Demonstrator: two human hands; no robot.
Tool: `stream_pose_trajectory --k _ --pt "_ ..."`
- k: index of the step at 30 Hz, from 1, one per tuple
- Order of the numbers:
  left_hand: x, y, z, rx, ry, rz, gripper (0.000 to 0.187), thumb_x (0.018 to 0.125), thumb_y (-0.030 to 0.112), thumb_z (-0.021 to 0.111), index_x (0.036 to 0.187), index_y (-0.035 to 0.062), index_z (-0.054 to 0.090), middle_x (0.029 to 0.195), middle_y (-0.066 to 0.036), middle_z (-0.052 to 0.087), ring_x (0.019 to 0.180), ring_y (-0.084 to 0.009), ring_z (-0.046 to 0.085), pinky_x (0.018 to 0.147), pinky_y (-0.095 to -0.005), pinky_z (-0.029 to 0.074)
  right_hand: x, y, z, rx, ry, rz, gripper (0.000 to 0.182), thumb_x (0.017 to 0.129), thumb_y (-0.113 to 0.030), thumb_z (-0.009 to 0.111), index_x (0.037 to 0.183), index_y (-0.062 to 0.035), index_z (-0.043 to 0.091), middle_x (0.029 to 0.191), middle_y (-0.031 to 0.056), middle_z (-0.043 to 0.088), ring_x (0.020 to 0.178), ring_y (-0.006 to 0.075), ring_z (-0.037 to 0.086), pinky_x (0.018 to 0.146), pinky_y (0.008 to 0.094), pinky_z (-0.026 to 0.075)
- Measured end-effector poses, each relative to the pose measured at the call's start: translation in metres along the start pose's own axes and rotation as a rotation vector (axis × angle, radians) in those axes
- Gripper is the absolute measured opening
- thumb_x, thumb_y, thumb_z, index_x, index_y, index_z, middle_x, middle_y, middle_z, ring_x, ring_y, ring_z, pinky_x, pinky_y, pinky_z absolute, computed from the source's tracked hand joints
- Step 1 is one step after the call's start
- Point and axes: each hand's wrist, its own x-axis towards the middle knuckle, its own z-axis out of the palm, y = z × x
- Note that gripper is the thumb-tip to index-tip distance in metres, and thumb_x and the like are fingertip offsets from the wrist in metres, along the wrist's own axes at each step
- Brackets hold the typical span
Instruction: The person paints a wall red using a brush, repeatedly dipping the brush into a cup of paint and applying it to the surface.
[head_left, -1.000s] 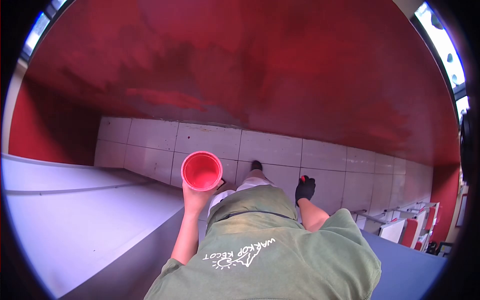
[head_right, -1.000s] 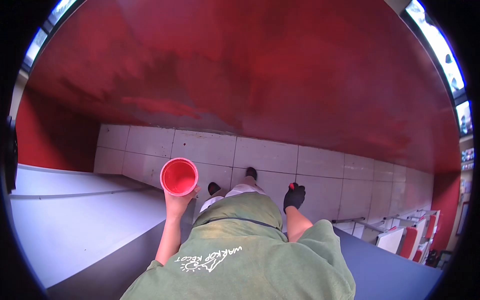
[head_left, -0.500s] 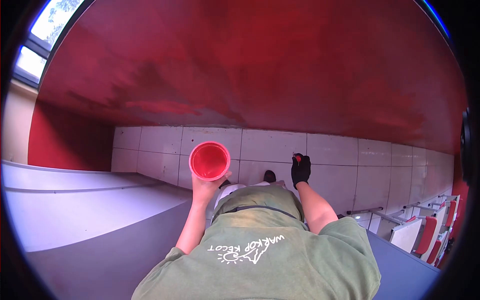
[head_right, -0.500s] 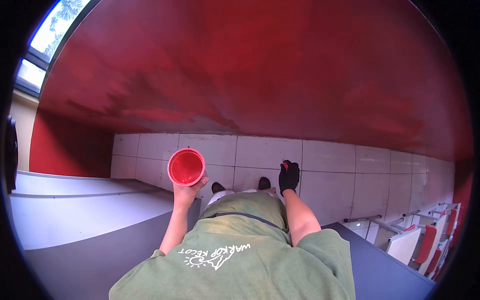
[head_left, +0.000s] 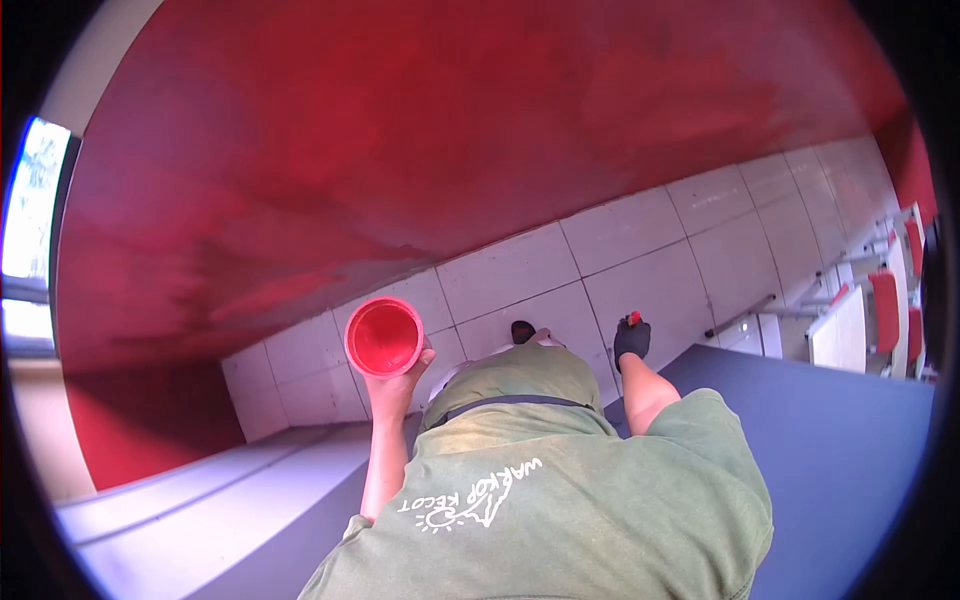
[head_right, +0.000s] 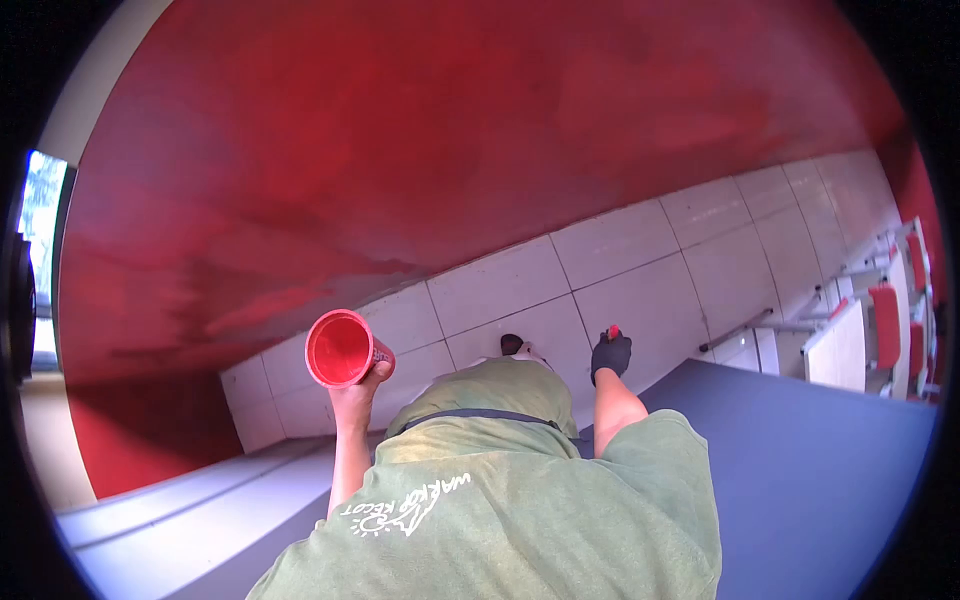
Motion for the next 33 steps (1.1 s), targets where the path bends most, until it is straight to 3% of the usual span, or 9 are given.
stream_pose_trajectory --k 5,7,10,13,18,28,30,33 --pt "0.004 0.000 -0.005 0.007 -0.092 0.084 0.042 0.066 -0.004 0.076 0.103 0.0036 0.057 0.085 -0.002 0.063 0.081 -0.0127 0.060 0.073 -0.0263 0.050 -0.021 -0.002 0.015 0.118 0.110 -0.043 0.029 0.078 -0.029 0.063 0.093 -0.0050 0.062 0.091 0.0221 0.059 0.086 0.0388 0.059 0.075 0.0457 0.047" --pt "0.005 0.000 -0.012 -0.025 -0.150 0.097 0.050 0.065 0.000 0.078 0.109 0.0047 0.054 0.088 -0.002 0.062 0.082 -0.0126 0.060 0.075 -0.0273 0.049 -0.038 -0.019 0.012 0.181 0.110 0.036 0.028 0.079 -0.029 0.064 0.096 -0.0062 0.062 0.095 0.0212 0.058 0.089 0.0387 0.059 0.076 0.0456 0.046" --pt "0.010 -0.028 -0.036 -0.008 -0.219 0.017 0.059 0.063 0.004 0.081 0.114 0.0056 0.051 0.096 -0.003 0.061 0.088 -0.0142 0.059 0.079 -0.0294 0.049 -0.064 -0.030 0.009 0.122 0.016 -0.143 0.028 0.080 -0.028 0.063 0.099 -0.0072 0.061 0.099 0.0192 0.057 0.093 0.0386 0.057 0.078 0.0451 0.046" --pt "0.001 -0.042 -0.046 -0.046 -0.177 0.164 0.050 0.065 0.001 0.078 0.108 0.0054 0.053 0.085 -0.001 0.062 0.080 -0.0126 0.059 0.073 -0.0274 0.047 -0.079 -0.033 0.018 0.080 0.032 -0.265 0.029 0.080 -0.029 0.063 0.098 -0.0060 0.060 0.096 0.0198 0.058 0.090 0.0391 0.057 0.077 0.0453 0.046" --pt "-0.014 -0.035 -0.067 -0.109 -0.170 0.050 0.061 0.060 0.007 0.084 0.112 0.0069 0.053 0.099 -0.003 0.061 0.093 -0.0149 0.058 0.082 -0.0312 0.047 -0.093 -0.040 0.022 0.060 0.025 -0.285 0.025 0.081 -0.026 0.062 0.097 -0.0066 0.060 0.093 0.0196 0.058 0.088 0.0386 0.058 0.076 0.0452 0.046" --pt "-0.045 -0.056 -0.113 -0.133 -0.117 0.053 0.055 0.062 0.005 0.082 0.110 0.0064 0.054 0.097 -0.002 0.062 0.091 -0.0146 0.058 0.080 -0.0310 0.048 -0.123 -0.029 0.005 -0.029 0.012 -0.352 0.024 0.080 -0.023 0.063 0.093 -0.0032 0.060 0.092 0.0207 0.057 0.088 0.0384 0.058 0.075 0.0455 0.046" --pt "-0.048 -0.053 -0.118 -0.046 -0.069 0.040 0.058 0.056 0.006 0.084 0.106 0.0053 0.057 0.099 -0.005 0.062 0.090 -0.0165 0.060 0.078 -0.0317 0.049 -0.125 -0.033 0.002 -0.014 -0.003 -0.346 0.023 0.081 -0.023 0.062 0.094 -0.0038 0.060 0.093 0.0208 0.057 0.088 0.0384 0.058 0.076 0.0455 0.046" --pt "-0.051 -0.055 -0.124 -0.079 -0.054 0.011 0.058 0.055 0.007 0.085 0.106 0.0054 0.057 0.100 -0.005 0.063 0.091 -0.0164 0.060 0.079 -0.0320 0.049 -0.133 -0.042 -0.003 -0.028 -0.011 -0.356 0.023 0.081 -0.023 0.061 0.094 -0.0035 0.060 0.093 0.0210 0.058 0.089 0.0386 0.058 0.076 0.0453 0.046"
